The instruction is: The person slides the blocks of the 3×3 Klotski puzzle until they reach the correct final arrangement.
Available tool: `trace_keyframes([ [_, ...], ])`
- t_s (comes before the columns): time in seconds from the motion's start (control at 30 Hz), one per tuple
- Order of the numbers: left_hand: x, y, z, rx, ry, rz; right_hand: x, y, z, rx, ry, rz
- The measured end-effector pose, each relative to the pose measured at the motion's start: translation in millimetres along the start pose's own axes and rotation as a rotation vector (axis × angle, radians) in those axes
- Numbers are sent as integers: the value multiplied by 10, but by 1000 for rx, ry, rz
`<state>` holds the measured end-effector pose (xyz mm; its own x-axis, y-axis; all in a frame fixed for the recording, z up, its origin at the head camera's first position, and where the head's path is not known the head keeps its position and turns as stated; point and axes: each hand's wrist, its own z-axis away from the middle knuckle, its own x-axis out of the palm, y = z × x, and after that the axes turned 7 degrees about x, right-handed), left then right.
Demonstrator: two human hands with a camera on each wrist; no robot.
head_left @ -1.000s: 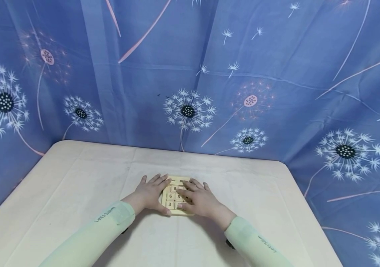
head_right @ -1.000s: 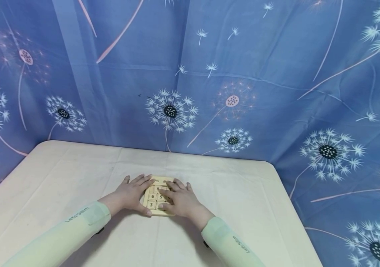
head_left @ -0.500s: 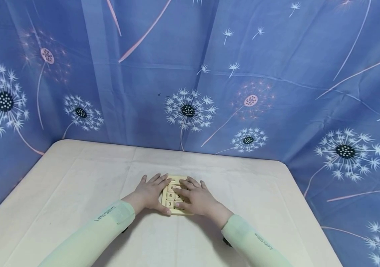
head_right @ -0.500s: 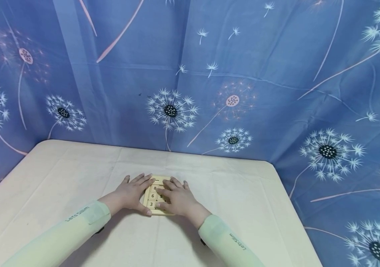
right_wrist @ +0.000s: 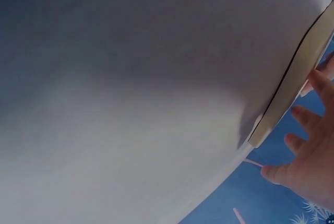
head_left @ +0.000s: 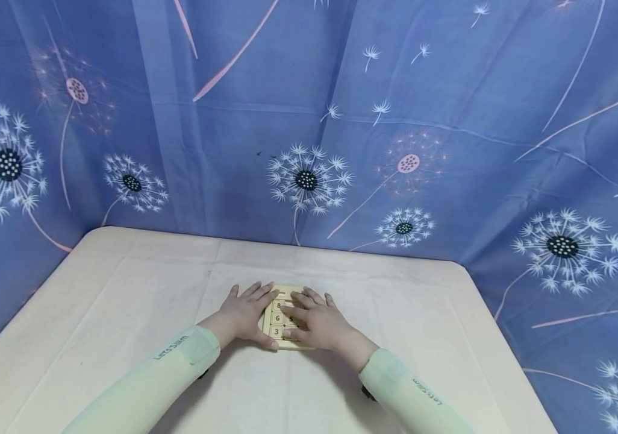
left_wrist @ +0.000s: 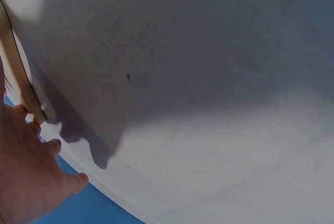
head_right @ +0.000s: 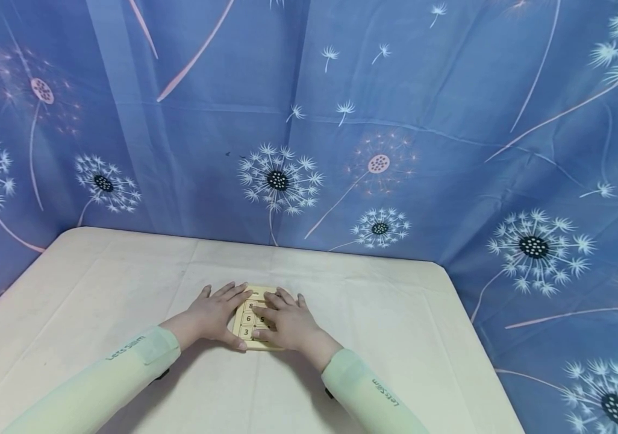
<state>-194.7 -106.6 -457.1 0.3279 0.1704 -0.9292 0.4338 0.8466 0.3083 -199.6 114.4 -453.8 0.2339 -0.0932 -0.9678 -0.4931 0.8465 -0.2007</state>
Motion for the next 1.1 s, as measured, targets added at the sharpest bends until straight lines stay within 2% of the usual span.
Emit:
trace_keyframes([
  [0.57, -11, 6, 6, -4, -4, -4, -26, 57, 18, 11, -12, -30],
  [0.73, -11, 9, 2, -10, -8, -10, -79, 137, 78, 10, 11, -49],
  [1.1, -12, 19, 4, -9, 6, -4, -61, 384, 223, 45, 44, -10],
])
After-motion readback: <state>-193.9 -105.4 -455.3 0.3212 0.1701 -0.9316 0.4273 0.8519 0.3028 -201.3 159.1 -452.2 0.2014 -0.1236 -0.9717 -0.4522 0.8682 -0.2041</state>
